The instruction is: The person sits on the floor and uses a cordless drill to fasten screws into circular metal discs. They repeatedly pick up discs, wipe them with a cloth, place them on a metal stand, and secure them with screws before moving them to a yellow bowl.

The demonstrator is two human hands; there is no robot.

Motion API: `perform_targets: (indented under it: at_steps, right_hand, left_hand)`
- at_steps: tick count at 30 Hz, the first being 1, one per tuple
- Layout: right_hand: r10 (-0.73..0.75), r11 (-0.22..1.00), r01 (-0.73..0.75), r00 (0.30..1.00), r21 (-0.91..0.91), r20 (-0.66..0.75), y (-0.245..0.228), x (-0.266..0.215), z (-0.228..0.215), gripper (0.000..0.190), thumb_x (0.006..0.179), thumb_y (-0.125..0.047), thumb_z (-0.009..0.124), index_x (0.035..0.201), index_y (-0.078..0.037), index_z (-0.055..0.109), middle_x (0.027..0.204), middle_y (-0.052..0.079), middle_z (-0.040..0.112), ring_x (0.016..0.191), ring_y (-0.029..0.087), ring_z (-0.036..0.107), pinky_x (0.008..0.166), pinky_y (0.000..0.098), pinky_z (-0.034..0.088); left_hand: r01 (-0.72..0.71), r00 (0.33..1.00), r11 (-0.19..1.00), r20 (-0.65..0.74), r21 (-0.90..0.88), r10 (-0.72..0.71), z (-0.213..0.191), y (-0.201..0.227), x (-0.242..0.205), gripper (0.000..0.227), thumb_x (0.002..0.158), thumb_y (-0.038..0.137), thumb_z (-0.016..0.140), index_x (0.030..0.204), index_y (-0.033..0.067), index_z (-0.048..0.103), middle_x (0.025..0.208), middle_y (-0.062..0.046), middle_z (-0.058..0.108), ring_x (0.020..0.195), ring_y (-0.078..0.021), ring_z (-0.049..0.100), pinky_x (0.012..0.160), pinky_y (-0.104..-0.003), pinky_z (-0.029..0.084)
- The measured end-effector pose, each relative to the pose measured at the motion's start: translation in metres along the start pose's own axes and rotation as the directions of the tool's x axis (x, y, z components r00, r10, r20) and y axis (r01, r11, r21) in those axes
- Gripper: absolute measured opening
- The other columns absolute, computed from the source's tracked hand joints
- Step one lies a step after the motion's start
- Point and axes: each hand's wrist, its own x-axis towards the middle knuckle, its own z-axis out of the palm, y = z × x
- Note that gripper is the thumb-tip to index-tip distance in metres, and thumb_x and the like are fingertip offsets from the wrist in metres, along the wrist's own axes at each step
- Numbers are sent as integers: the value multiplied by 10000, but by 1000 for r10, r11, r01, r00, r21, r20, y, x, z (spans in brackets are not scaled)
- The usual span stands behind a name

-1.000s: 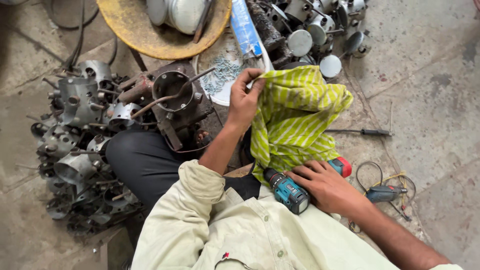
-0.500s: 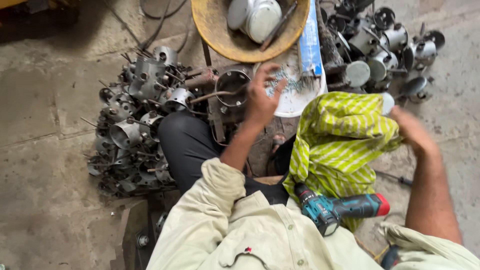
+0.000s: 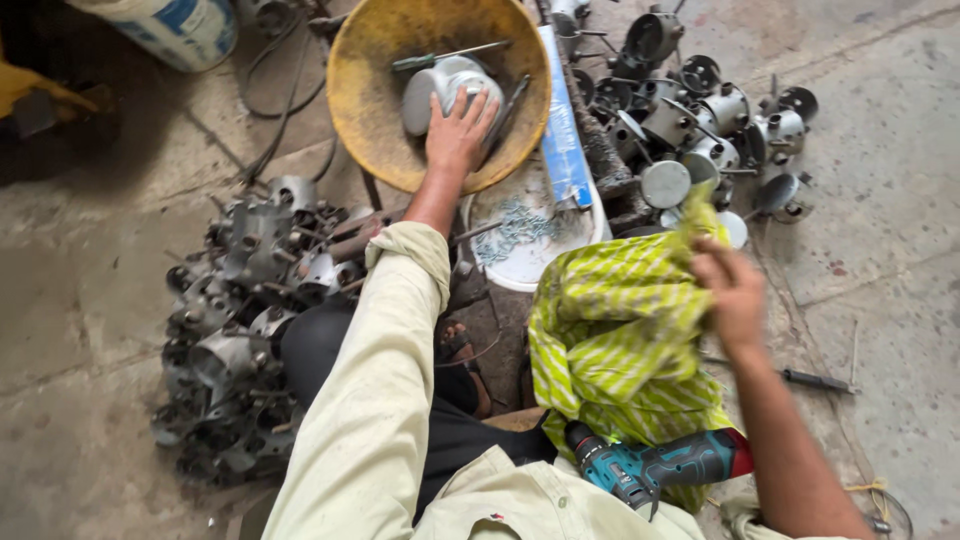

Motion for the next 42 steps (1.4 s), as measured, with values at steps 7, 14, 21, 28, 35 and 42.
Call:
perform_targets:
  at_steps: [7, 14, 21, 28, 35, 42]
  right_hand:
    - [-217, 916, 221, 975, -334, 47, -64, -2, 35, 440, 895, -181, 737, 1308, -55, 651, 1400, 132, 650, 1339, 349, 560, 1157, 449, 399]
    - [-218, 931, 210, 976, -299, 6, -51, -4, 34, 422, 906, -178, 750, 1305, -74, 660, 1404, 114, 650, 1330, 328, 553, 1148, 436, 411]
    - [-238, 925, 224, 971, -308, -9, -47, -6, 35, 428, 890, -184, 759, 1298, -85, 669, 1384, 109, 656, 1311, 336, 558, 1144, 447, 396]
    - [-261, 920, 238, 965, -312, -32, -37, -7, 36, 418, 890, -227, 759, 1283, -103, 686, 1372, 104, 672, 1290, 330, 585, 1126, 449, 409]
    - [-247, 947, 220, 965, -235, -92, 3, -2, 43, 373, 858, -267, 811, 1186, -100, 748, 1309, 133, 697, 1260, 317, 619, 1101, 438, 458]
    - [87, 887, 36, 966, 461, -243, -20, 37, 36, 173, 1031, -166, 692, 1102, -8, 683, 991, 44, 718, 915, 108, 654, 828, 282, 543]
  left_hand:
    - [-79, 993, 991, 98, 107, 69, 39, 0, 23, 491, 1026, 206, 465, 1516, 211, 451, 1554, -99, 413, 1418, -363, 389, 1092, -727, 315]
    - [103, 973, 994, 203, 49, -111, -33, -16, -7, 902, 687, 146, 862, 1503, 201, 481, 1475, -91, 454, 1314, -317, 460, 1023, -652, 438]
    - [304, 909, 928, 358, -216, -215, -119, -41, -39, 1171, 503, 351, 1012, 1497, 161, 423, 1494, -174, 411, 1285, -440, 496, 927, -542, 557]
    - [297, 954, 735, 153, -610, -259, -172, -41, -64, 1206, 609, 379, 996, 1595, 211, 322, 1429, -218, 373, 1250, -450, 517, 978, -551, 530]
    - [89, 979, -190, 121, -978, -164, -178, -6, -138, 979, 772, 152, 812, 1573, 240, 256, 1516, -93, 386, 1350, -327, 568, 989, -537, 555]
    - [-78, 964, -939, 216, -334, -157, -153, 55, -151, 882, 869, 151, 664, 1653, 223, 267, 1430, -154, 488, 1360, -348, 555, 1098, -534, 509]
